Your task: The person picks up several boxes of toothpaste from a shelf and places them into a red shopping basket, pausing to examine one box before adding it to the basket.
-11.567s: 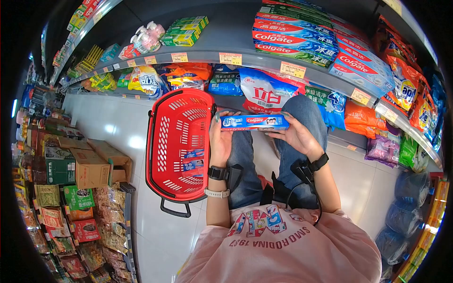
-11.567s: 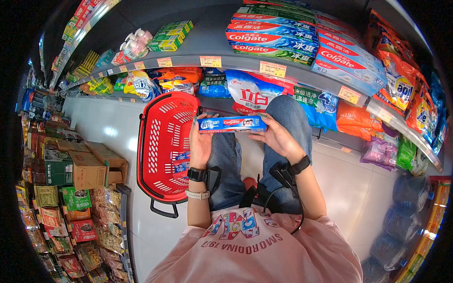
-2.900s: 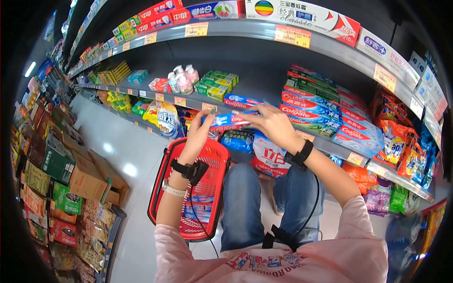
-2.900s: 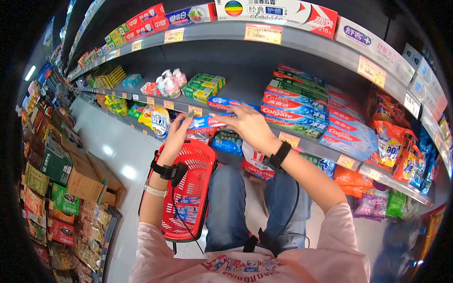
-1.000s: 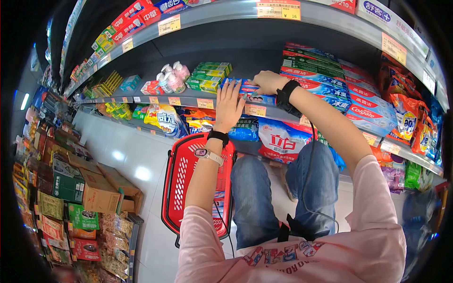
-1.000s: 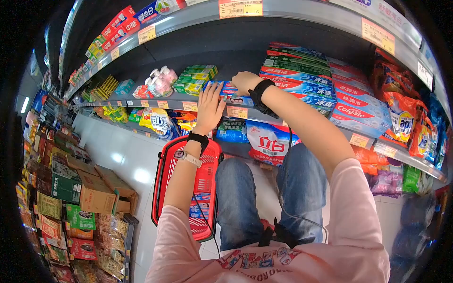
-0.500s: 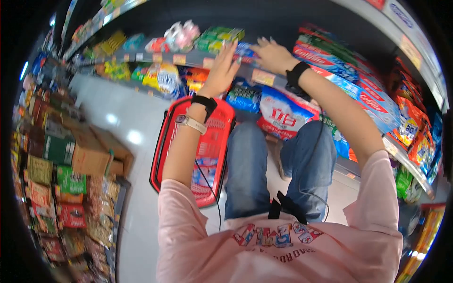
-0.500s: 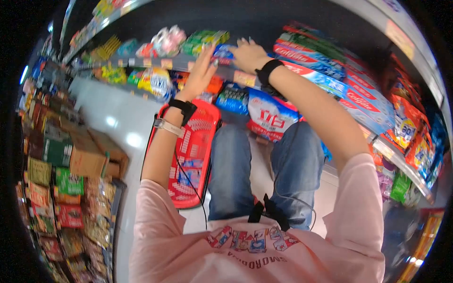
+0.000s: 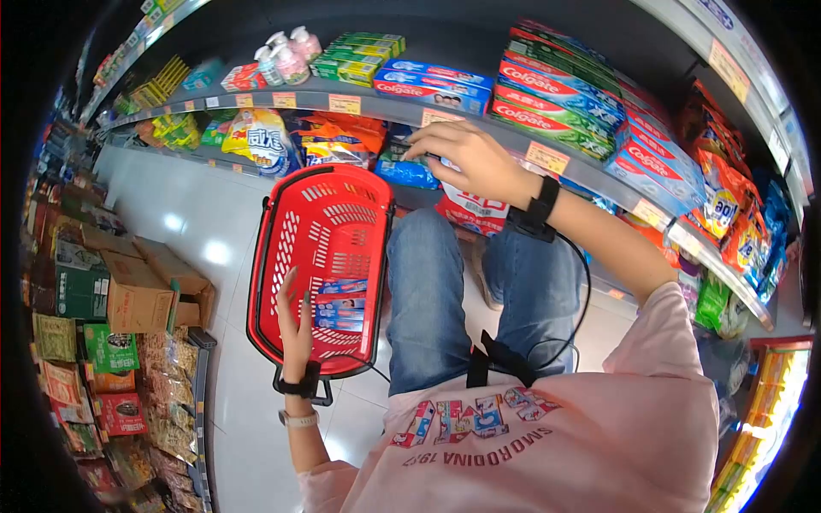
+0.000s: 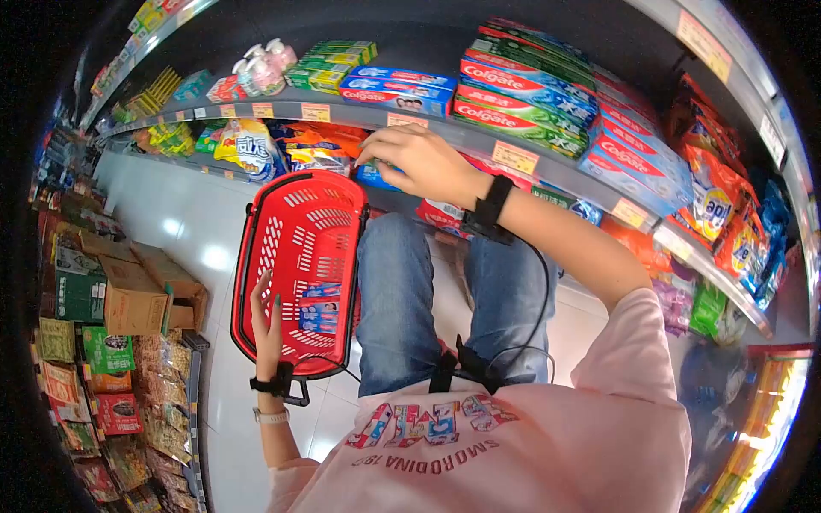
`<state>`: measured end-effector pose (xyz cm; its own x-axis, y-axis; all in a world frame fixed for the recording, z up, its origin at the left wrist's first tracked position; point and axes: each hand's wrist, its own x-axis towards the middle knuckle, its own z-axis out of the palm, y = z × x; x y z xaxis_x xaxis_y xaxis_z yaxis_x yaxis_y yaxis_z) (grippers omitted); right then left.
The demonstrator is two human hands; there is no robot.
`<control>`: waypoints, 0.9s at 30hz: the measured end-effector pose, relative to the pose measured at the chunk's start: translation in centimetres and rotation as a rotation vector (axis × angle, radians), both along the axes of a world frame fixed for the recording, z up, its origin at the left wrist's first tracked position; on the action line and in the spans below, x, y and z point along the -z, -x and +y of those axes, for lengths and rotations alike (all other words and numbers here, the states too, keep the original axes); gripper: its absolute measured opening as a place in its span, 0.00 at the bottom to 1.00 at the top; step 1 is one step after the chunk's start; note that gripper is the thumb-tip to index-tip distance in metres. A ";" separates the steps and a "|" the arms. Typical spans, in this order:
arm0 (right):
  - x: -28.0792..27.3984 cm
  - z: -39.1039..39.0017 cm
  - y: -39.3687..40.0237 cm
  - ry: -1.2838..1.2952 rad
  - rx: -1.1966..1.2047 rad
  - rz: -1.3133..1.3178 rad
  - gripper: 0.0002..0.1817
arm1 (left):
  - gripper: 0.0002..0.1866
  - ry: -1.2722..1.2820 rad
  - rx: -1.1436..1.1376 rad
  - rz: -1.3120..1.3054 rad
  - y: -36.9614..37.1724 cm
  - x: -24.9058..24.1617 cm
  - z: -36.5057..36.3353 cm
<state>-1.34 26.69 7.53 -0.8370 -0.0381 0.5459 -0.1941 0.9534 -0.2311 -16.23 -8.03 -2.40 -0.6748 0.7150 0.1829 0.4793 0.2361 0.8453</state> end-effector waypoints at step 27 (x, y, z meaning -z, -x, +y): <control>25.5 -0.1 7.5 0.925 0.443 -0.519 0.20 | 0.25 0.723 0.051 0.073 -8.2 12.2 -2.8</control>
